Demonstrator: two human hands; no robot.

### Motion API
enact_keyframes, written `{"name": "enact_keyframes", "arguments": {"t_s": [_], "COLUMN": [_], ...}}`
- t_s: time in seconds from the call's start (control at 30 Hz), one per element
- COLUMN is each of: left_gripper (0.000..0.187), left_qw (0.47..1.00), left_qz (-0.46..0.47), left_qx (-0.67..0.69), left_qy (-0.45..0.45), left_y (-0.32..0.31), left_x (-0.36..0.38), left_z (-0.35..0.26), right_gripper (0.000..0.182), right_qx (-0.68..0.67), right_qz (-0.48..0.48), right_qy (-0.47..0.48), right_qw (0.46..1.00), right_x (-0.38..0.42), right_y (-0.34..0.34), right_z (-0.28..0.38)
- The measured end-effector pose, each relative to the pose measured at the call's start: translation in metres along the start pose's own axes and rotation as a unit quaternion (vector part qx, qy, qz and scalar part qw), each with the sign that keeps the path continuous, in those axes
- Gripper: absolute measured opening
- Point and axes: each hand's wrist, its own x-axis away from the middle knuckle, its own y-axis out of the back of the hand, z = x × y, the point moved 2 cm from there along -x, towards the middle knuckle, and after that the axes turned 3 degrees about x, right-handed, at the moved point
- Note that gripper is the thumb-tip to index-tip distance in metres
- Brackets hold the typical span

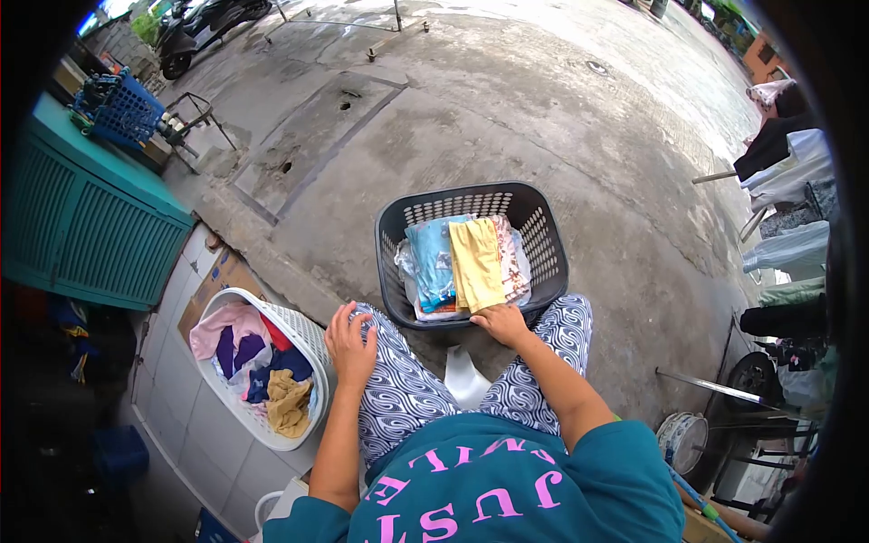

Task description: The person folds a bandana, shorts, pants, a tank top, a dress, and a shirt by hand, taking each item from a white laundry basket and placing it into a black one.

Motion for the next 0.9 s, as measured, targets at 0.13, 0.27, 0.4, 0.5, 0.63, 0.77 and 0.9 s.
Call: {"name": "enact_keyframes", "arguments": {"t_s": [0.13, 0.27, 0.4, 0.5, 0.63, 0.77, 0.9], "left_gripper": [0.019, 0.023, 0.028, 0.030, 0.034, 0.033, 0.034], "left_qw": [0.999, 0.984, 0.911, 0.909, 0.943, 0.927, 0.902], "left_qz": [-0.026, -0.072, -0.235, -0.300, -0.074, 0.085, 0.224], "left_qx": [0.010, 0.160, 0.312, 0.175, -0.054, -0.252, -0.228], "left_qy": [-0.018, 0.038, 0.136, 0.229, 0.319, 0.264, 0.291], "left_y": [-0.004, 0.002, 0.007, 0.015, 0.029, 0.006, 0.037], "left_x": [0.001, 0.004, 0.012, 0.031, 0.079, 0.144, 0.145], "left_z": [0.005, 0.015, 0.064, 0.128, 0.205, 0.255, 0.264], "right_gripper": [0.039, 0.035, 0.034, 0.034, 0.034, 0.033, 0.022], "right_qx": [-0.013, -0.047, -0.093, -0.081, -0.068, -0.058, -0.210], "right_qz": [-0.033, -0.070, -0.050, -0.030, -0.013, -0.014, 0.004], "right_qy": [-0.004, -0.011, 0.010, 0.008, -0.023, -0.021, -0.084], "right_qw": [0.999, 0.996, 0.994, 0.996, 0.997, 0.998, 0.974], "right_x": [0.001, 0.002, 0.001, 0.000, 0.000, -0.004, -0.021], "right_y": [0.000, 0.000, 0.000, 0.001, 0.002, 0.001, 0.001], "right_z": [0.002, 0.005, -0.001, 0.000, 0.001, 0.000, -0.009]}}
